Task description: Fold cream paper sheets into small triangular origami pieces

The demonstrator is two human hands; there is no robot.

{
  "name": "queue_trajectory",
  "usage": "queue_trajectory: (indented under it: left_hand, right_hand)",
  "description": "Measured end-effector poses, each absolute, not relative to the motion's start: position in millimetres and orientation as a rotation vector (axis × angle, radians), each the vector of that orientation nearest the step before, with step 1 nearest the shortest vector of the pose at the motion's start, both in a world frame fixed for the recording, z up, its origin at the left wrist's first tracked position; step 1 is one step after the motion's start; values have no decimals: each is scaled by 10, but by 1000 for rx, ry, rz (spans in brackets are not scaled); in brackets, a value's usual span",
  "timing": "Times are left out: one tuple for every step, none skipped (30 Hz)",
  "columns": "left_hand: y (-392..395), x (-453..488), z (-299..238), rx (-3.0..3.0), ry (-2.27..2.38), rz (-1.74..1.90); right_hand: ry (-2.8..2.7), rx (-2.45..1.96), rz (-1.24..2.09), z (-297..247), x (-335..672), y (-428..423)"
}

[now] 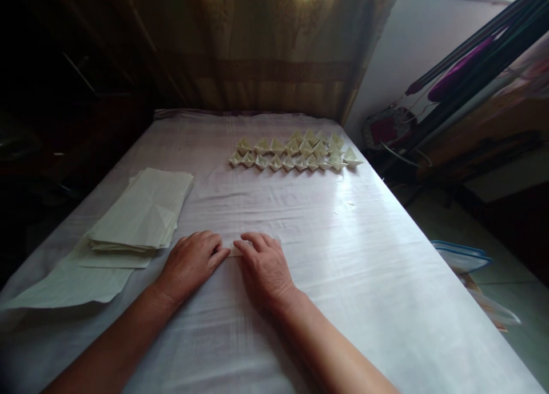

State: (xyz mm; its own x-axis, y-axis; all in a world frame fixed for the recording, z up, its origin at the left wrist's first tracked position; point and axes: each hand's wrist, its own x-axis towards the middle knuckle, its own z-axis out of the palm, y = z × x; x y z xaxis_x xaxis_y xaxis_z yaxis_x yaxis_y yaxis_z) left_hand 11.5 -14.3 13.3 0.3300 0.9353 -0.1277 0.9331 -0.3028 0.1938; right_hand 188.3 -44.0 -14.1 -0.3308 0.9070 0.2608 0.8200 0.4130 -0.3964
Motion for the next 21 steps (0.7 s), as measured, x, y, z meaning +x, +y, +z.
queue_trajectory:
  left_hand:
    - [-143,117,137,2361,1693,9]
    - [-144,117,139,2360,1692,6]
    - [-146,113,140,2360,1689,8]
    - [-148,105,139,2362,1684,14]
    - [-151,92,137,2364,1676,26]
    - [-156,74,132,2364,1663,43]
    - [-162,52,125,2362,1646,63]
    - [-169,28,116,2356,1625,84]
    - [-177,4,105,2346,1607,106]
    - [-184,-18,94,2332,1593,129]
    - [-189,-37,83,2313,1587,154]
    - [-191,-51,72,2292,1585,175]
    - [-190,-60,63,2269,1586,194]
    - [-186,-64,58,2246,1589,209]
    - [-179,-63,57,2224,1596,215]
    - [-169,-59,63,2205,1601,213]
    - [-157,-51,75,2190,1608,200]
    - [-144,-40,95,2179,1617,179]
    - [-131,-28,120,2173,1624,149]
    - [-117,-14,150,2171,1627,112]
    - [-103,0,183,2174,1628,70]
  right_hand:
    - [-2271,-1431,213,-177,1875,-479]
    - [-2304,-1430,184,-209,1868,-509]
    - [-2332,-1442,174,-233,1860,-531]
    - [-2347,-1470,175,-250,1854,-543]
    - [-2354,-1502,187,-258,1848,-548]
    - [-2351,-1531,201,-260,1843,-548]
    - [-2344,-1555,214,-257,1839,-546]
    - [-2336,-1571,223,-252,1835,-542]
    - [-2330,-1581,227,-246,1831,-540]
    - [-2325,-1587,228,-241,1829,-539]
    - [-2320,-1592,226,-238,1827,-539]
    - [-2316,-1593,222,-236,1826,-541]
    - [-2312,-1591,219,-237,1825,-544]
    - [-2310,-1588,218,-238,1825,-546]
    - [-2308,-1585,220,-240,1826,-548]
    - [-2307,-1583,224,-242,1826,-549]
    - [-2308,-1583,230,-243,1826,-549]
    - [-2310,-1584,238,-244,1826,-548]
    - [-2313,-1586,247,-244,1825,-547]
    - [-2315,-1586,254,-244,1825,-545]
    - [-2315,-1585,258,-244,1824,-542]
